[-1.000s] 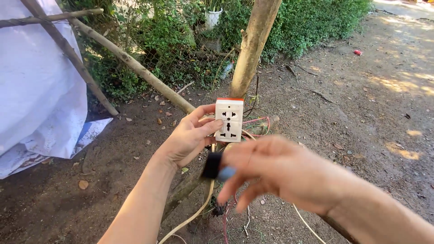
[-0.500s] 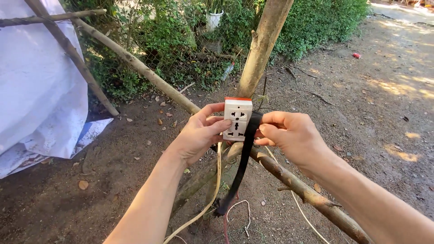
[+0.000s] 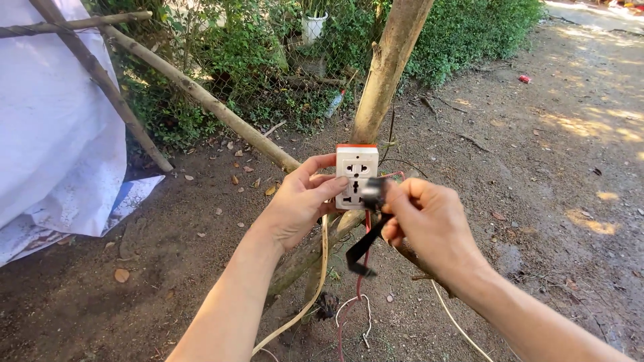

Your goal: Securing an electrical outlet to a wooden branch structure using electrical tape and routing the wires along the frame.

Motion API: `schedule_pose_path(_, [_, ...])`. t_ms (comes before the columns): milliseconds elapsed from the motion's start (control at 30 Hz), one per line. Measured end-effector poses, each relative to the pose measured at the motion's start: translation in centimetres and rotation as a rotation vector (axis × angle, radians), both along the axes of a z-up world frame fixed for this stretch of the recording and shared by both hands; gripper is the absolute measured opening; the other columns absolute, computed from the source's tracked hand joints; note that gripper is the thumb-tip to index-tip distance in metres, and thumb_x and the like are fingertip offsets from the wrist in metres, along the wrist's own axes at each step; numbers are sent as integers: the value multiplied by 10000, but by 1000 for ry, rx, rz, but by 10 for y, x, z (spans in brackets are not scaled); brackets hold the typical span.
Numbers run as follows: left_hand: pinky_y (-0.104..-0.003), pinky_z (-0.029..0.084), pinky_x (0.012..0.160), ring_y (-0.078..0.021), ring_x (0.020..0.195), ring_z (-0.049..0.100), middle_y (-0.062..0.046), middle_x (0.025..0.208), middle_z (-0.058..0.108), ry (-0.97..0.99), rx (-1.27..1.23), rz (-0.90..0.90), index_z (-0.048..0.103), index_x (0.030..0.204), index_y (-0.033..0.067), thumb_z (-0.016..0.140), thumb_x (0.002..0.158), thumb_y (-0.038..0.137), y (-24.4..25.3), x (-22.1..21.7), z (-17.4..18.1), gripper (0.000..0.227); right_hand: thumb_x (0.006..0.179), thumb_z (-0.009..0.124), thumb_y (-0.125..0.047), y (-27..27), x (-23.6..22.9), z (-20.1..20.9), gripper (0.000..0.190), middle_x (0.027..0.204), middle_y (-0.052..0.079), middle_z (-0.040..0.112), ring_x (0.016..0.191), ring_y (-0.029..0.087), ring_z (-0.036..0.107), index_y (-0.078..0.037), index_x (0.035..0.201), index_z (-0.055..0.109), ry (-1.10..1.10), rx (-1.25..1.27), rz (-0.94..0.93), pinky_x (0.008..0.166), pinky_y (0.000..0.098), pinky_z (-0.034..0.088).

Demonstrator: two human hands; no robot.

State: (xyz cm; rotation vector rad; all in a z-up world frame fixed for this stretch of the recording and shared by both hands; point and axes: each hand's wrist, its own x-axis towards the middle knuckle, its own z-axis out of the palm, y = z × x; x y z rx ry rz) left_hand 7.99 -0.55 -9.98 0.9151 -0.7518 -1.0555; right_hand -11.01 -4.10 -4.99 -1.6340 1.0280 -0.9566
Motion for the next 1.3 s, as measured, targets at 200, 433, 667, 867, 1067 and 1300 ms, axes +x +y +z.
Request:
schedule_pose_path(200, [-400,640,792,-271,987,720,-189,1098,700,9,8,3,653,1382,81,799,873,83,13,8,8,529,991,716,-190,-51,-15,-5,339,629,200,618,411,190,538,42,763,620,46,105,-64,323,300,423])
schedule_pose_path(433, [-391,636,811,-256,1004,715,-168,1098,701,-17,24,7,643,1387,83,796,877,90,23,4,20,532,949,778,-407,-88,-26,-8,598,855,196,501,564,268,590,87,1181,535,123,356,-19,450,353,465])
schedule_pose_path(667, [-405,635,833,-262,1030,699,-181,1129,669,-26,41,12,610,1410,58,785,879,88,23,-1,25,559,1029,675,-309,-88,-8,3,561,696,173,526,365,151,425,95,1390,527,170,262,158,316,280,301])
schedule_pose_path(867, [-416,639,838,-276,1023,710,-196,1131,658,-33,31,42,598,1413,36,776,890,102,20,-1,22,556,958,767,-271,-98,22,-26,487,623,146,526,335,91,374,-6,1337,615,-56,379,137,306,224,237])
schedule_pose_path(1067, [-420,648,840,-285,1023,717,-203,1147,658,-39,21,57,601,1408,42,782,887,107,22,1,22,555,957,768,-243,-120,29,-51,339,596,148,515,327,124,369,-42,1221,700,-98,347,107,302,240,218])
schedule_pose_path(1300, [-382,646,824,-260,999,728,-195,1142,686,-37,33,26,615,1405,52,794,883,122,18,-2,19,557,952,738,-128,-122,28,-55,240,624,80,472,344,65,349,15,1134,675,-113,530,85,296,191,190])
